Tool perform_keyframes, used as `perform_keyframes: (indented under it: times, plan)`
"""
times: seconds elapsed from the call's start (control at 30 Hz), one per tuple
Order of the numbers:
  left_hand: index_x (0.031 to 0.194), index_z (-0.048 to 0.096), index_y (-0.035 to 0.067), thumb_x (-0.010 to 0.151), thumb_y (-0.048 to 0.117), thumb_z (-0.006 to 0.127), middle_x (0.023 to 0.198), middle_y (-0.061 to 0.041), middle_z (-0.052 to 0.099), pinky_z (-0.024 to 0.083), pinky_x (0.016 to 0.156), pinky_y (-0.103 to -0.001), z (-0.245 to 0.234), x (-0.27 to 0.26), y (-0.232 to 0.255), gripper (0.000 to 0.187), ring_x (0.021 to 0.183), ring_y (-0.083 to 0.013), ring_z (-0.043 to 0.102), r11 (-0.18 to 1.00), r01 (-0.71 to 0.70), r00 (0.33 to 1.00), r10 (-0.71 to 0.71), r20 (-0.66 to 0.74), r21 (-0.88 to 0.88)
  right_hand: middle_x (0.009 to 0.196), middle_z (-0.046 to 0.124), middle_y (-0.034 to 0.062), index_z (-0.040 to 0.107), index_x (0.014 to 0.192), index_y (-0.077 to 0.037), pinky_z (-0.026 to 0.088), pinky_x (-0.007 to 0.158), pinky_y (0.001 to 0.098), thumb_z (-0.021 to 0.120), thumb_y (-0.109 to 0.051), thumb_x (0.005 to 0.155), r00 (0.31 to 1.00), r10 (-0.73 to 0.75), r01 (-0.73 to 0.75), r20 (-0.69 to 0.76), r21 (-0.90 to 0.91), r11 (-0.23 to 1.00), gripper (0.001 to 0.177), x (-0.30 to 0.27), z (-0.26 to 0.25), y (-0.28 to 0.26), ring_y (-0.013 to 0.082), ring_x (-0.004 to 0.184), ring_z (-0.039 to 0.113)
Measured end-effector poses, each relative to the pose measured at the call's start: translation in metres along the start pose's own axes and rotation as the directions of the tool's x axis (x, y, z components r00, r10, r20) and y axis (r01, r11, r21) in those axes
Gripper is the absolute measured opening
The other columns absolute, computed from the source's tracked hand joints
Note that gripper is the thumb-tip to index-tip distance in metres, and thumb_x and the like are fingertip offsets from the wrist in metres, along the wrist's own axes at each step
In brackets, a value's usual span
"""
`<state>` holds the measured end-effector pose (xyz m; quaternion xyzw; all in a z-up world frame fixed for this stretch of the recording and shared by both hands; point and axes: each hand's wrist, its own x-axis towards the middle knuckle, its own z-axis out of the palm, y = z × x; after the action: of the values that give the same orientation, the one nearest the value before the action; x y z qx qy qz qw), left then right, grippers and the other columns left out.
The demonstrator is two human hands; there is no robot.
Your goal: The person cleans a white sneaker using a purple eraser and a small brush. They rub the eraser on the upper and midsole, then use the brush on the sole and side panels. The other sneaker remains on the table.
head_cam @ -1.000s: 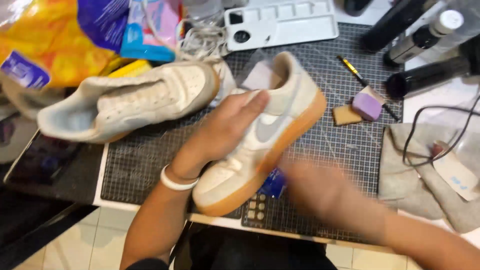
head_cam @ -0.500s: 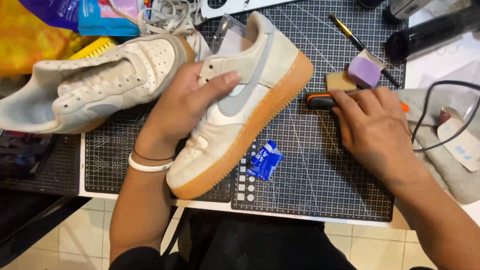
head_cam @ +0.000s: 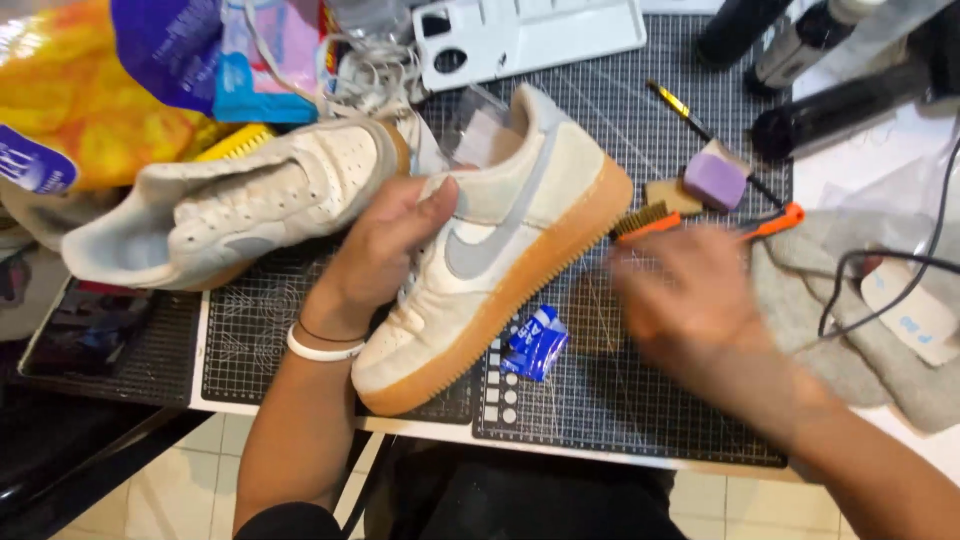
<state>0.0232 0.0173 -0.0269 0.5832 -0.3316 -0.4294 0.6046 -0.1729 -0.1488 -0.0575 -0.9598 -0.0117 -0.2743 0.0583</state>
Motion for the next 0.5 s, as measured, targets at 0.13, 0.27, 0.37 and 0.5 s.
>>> perform_keyframes:
  times: [0.13, 0.27, 0.37, 0.5]
  plan:
    - [0.087, 0.063, 0.003, 0.090, 0.035, 0.040, 0.081, -0.005, 0.062, 0.045, 0.073, -0.023, 0.011, -0.004, 0.014, 0.039, 0.077, -0.0118, 0.055, 0.996, -0.094, 0.994, 0.094, 0.052, 0.001, 0.098, 0.059, 0.0105, 0.057, 0.105, -0.007, 0.038, 0.082, 0.0406, 0.056, -0.012, 0.077, 0.922, -0.255, 0.160, 0.292, 0.314, 0.936, 0.029, 0.002, 0.025, -0.018, 0.0262, 0.092, 0.051]
    - [0.112, 0.059, 0.001, 0.090, 0.034, 0.042, 0.107, -0.012, 0.060, 0.035, 0.095, -0.037, 0.007, -0.002, 0.001, 0.043, 0.098, -0.0165, 0.047, 0.988, -0.152, 0.986, 0.152, 0.067, -0.003, 0.079, 0.059, 0.0092, 0.060, 0.084, -0.009, 0.042, 0.079, 0.0412, 0.054, -0.012, 0.080, 0.900, -0.355, 0.273, 0.252, 0.308, 0.911, 0.008, -0.003, 0.043, -0.012, 0.0255, 0.081, 0.055]
    - [0.097, 0.056, 0.000, 0.089, 0.037, 0.042, 0.093, -0.004, 0.056, 0.042, 0.073, -0.022, 0.002, -0.004, 0.012, 0.041, 0.084, -0.0120, 0.053, 0.995, -0.092, 0.980, 0.099, 0.171, -0.048, 0.075, 0.052, 0.0138, 0.051, 0.081, 0.001, 0.040, 0.061, 0.0396, 0.041, -0.002, 0.076, 0.888, -0.412, 0.184, 0.202, 0.665, 0.723, 0.011, 0.027, -0.003, 0.001, 0.0303, 0.064, 0.046]
    - [0.100, 0.058, -0.001, 0.089, 0.030, 0.041, 0.101, -0.006, 0.058, 0.042, 0.081, -0.026, 0.005, -0.003, 0.019, 0.037, 0.093, -0.0146, 0.054, 0.992, -0.123, 0.975, 0.119, 0.188, 0.008, 0.059, 0.041, 0.0057, 0.044, 0.058, -0.011, 0.033, 0.057, 0.0356, 0.042, -0.010, 0.065, 0.942, -0.169, -0.028, 0.291, 0.568, 0.823, 0.007, 0.022, -0.029, 0.051, 0.0218, 0.057, 0.039]
